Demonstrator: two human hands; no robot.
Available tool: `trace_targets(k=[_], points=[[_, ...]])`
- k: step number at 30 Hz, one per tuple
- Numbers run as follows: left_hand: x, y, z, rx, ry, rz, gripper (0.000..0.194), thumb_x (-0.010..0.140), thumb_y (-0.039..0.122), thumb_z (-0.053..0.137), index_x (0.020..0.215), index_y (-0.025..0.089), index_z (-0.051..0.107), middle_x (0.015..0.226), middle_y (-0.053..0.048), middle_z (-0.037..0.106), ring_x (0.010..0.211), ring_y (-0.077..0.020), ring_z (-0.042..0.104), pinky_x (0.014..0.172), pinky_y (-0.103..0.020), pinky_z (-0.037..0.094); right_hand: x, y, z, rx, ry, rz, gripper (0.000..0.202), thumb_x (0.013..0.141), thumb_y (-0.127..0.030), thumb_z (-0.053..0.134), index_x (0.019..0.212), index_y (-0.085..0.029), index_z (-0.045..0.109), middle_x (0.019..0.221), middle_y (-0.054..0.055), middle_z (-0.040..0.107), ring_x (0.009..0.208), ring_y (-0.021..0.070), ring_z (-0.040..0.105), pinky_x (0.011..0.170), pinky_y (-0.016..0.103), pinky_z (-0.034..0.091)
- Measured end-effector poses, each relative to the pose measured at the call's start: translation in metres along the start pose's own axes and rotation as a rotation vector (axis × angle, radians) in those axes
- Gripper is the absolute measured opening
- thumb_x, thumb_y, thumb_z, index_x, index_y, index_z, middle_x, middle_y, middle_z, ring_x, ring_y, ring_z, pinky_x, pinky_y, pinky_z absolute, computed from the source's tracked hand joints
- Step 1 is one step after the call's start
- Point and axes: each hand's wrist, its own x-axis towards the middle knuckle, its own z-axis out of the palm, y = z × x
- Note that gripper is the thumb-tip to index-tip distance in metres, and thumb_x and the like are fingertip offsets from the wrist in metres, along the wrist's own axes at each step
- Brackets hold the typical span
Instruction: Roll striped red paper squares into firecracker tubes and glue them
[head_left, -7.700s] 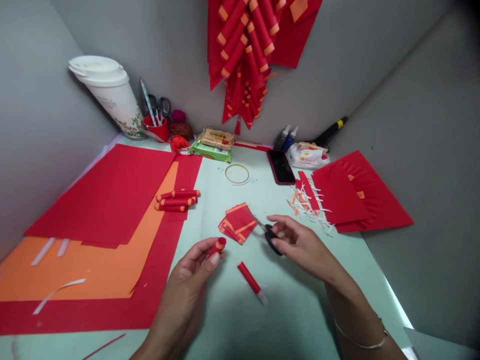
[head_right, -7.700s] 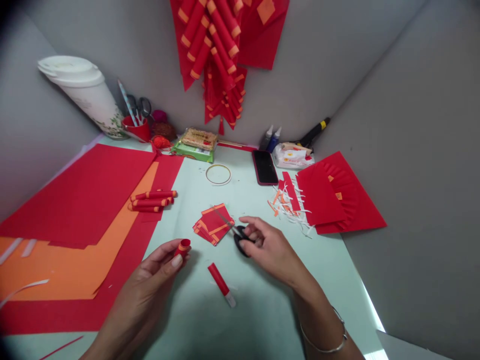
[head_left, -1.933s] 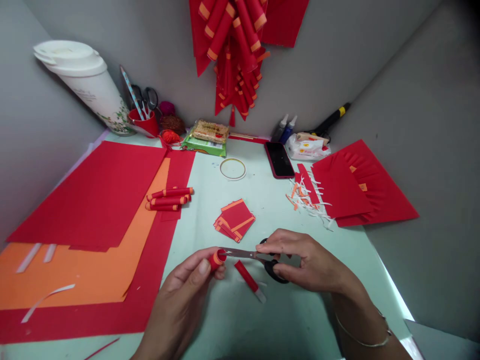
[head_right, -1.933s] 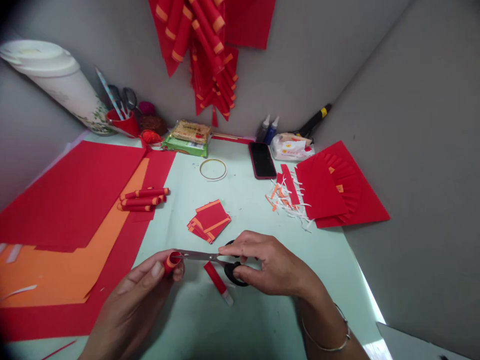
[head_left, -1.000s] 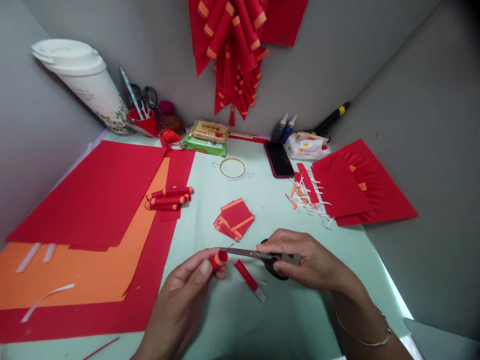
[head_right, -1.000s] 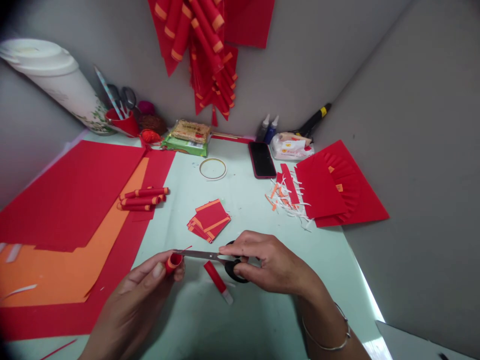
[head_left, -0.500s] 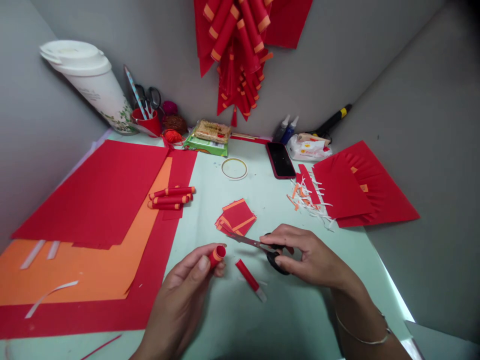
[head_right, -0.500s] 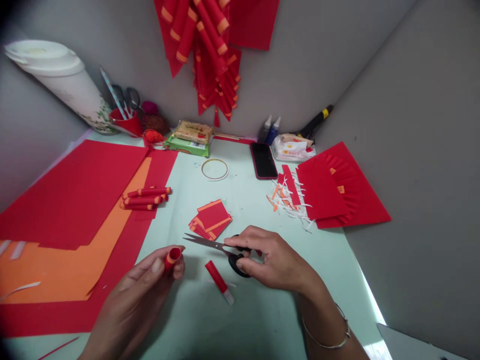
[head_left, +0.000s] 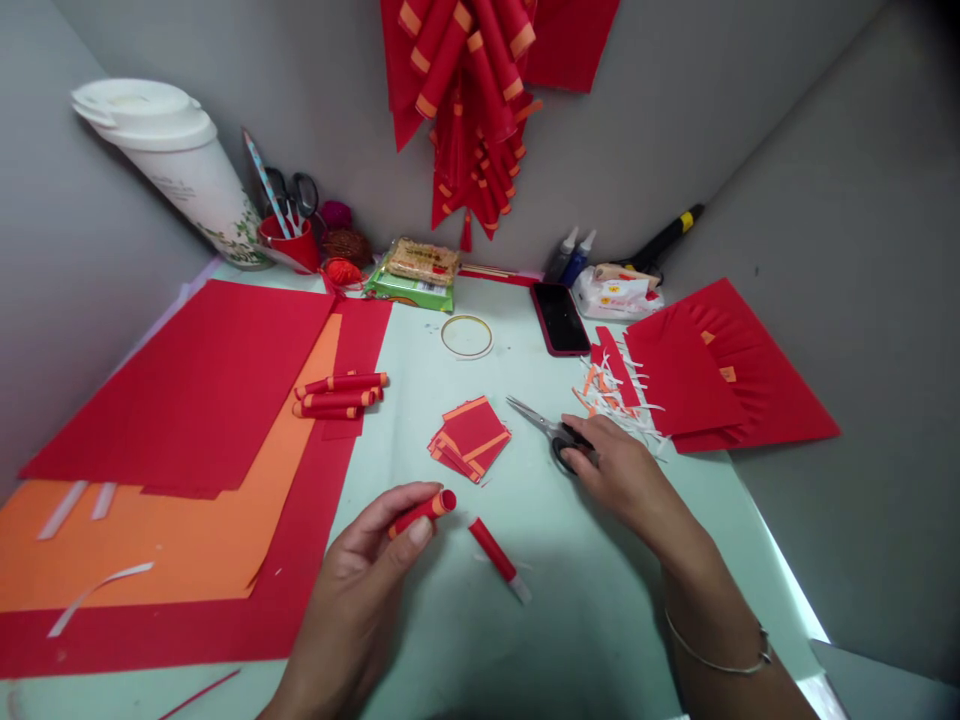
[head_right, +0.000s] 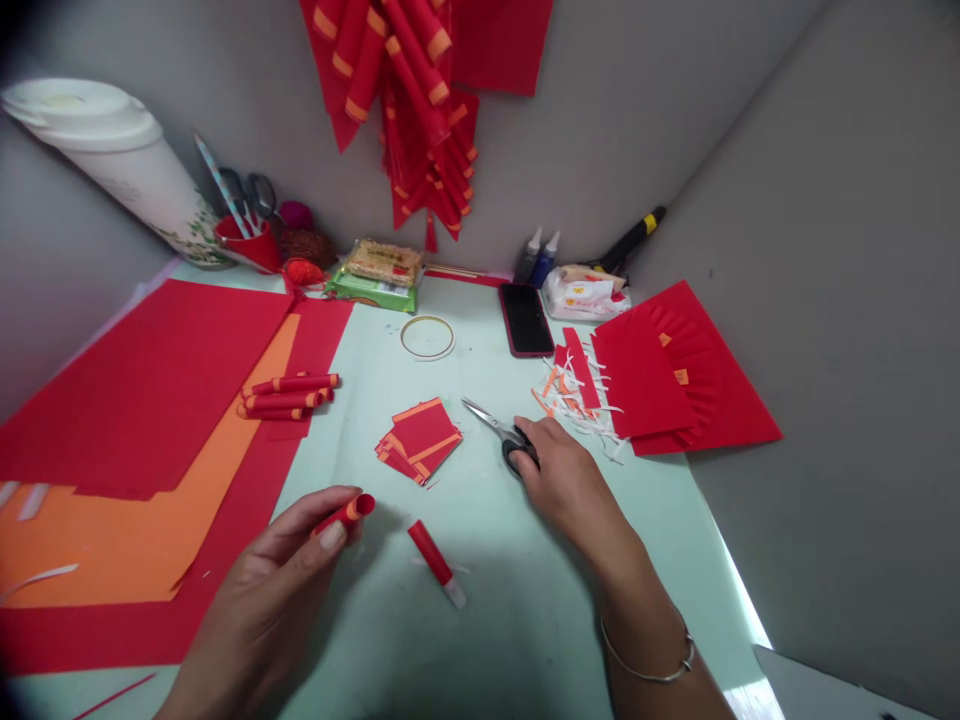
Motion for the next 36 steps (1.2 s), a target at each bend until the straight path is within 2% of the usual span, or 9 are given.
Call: trace_targets(k=[5, 10, 13, 16, 19, 22, 25, 29, 36], points=[[0.003, -0.003, -0.006, 0.107, -0.055, 0.045, 0.021, 0.066, 0.032, 0.089, 0.085, 0.027, 0.082, 0.102, -0.003, 0.074, 0.093, -0.0212, 0.067, 0.075, -0.023, 0.053, 0.000, 0.002, 0.011, -0.101, 0.017, 0.007, 0.035, 0.093, -0.022, 0.053, 0.126, -0.021, 0.063, 0.107, 0.012, 0.064, 0.094, 0.0292, 0.063, 0.081, 0.043, 0.053], [0.007, -0.007, -0.014, 0.243, -0.096, 0.158, 0.013, 0.071, 0.031, 0.086, 0.084, 0.029, 0.081, 0.105, -0.003, 0.070, 0.101, -0.0208, 0.066, 0.080, -0.021, 0.053, 0.000, -0.002, 0.011, -0.147, 0.013, 0.003, 0.031, 0.090, -0.020, 0.057, 0.119, -0.019, 0.069, 0.100, 0.013, 0.062, 0.098, 0.0326, 0.057, 0.083, 0.047, 0.051], [0.009, -0.010, -0.018, 0.327, -0.129, 0.243, 0.009, 0.077, 0.031, 0.081, 0.085, 0.030, 0.079, 0.105, -0.001, 0.069, 0.100, -0.0193, 0.066, 0.082, -0.022, 0.054, -0.001, -0.013, 0.005, 0.024, 0.018, 0.012, 0.032, 0.091, -0.016, 0.055, 0.118, -0.019, 0.069, 0.104, 0.012, 0.062, 0.100, 0.0294, 0.058, 0.088, 0.045, 0.050], [0.009, -0.011, -0.018, 0.435, -0.153, 0.348, 0.005, 0.081, 0.030, 0.076, 0.086, 0.032, 0.077, 0.100, 0.000, 0.069, 0.099, -0.0182, 0.067, 0.084, -0.023, 0.054, -0.004, -0.040, -0.002, 0.332, -0.005, 0.043, 0.023, 0.092, -0.021, 0.058, 0.110, -0.021, 0.072, 0.105, 0.010, 0.063, 0.097, 0.0245, 0.060, 0.084, 0.039, 0.050], [0.005, -0.012, -0.014, 0.561, -0.153, 0.456, 0.005, 0.080, 0.027, 0.077, 0.083, 0.032, 0.076, 0.093, 0.000, 0.071, 0.095, -0.0176, 0.068, 0.084, -0.023, 0.054, -0.009, -0.072, -0.004, 0.738, -0.201, 0.117, 0.010, 0.087, -0.028, 0.066, 0.090, -0.022, 0.074, 0.090, 0.004, 0.063, 0.083, 0.0191, 0.060, 0.071, 0.031, 0.048], [0.002, -0.013, -0.010, 0.643, -0.150, 0.546, 0.009, 0.080, 0.024, 0.076, 0.084, 0.033, 0.076, 0.092, 0.001, 0.071, 0.090, -0.0165, 0.069, 0.082, -0.023, 0.055, -0.013, -0.091, 0.003, 0.980, -0.344, 0.241, 0.012, 0.083, -0.032, 0.072, 0.083, -0.021, 0.073, 0.083, 0.001, 0.059, 0.071, 0.0144, 0.056, 0.064, 0.029, 0.044], [-0.001, -0.015, -0.008, 0.701, -0.146, 0.629, 0.013, 0.082, 0.022, 0.075, 0.086, 0.034, 0.076, 0.093, 0.002, 0.071, 0.087, -0.0148, 0.070, 0.081, -0.022, 0.055, -0.015, -0.097, 0.012, 1.101, -0.401, 0.358, 0.017, 0.080, -0.035, 0.075, 0.079, -0.019, 0.070, 0.074, -0.002, 0.057, 0.060, 0.0110, 0.049, 0.058, 0.027, 0.040], [0.000, -0.018, -0.007, 0.734, -0.151, 0.686, 0.015, 0.083, 0.021, 0.073, 0.089, 0.034, 0.075, 0.094, 0.003, 0.071, 0.087, -0.0142, 0.070, 0.080, -0.022, 0.055, -0.015, -0.097, 0.018, 1.156, -0.406, 0.440, 0.021, 0.076, -0.035, 0.077, 0.075, -0.018, 0.066, 0.060, -0.005, 0.054, 0.053, 0.0093, 0.044, 0.053, 0.025, 0.034], [0.002, -0.015, -0.005, 0.707, -0.089, 0.552, 0.011, 0.080, 0.031, 0.076, 0.091, 0.031, 0.072, 0.091, 0.002, 0.073, 0.084, -0.0166, 0.069, 0.080, -0.025, 0.055, -0.012, -0.091, 0.023, 1.256, -0.426, 0.495, 0.026, 0.078, -0.040, 0.077, 0.074, -0.017, 0.066, 0.060, -0.005, 0.052, 0.054, 0.0084, 0.039, 0.055, 0.024, 0.030]])
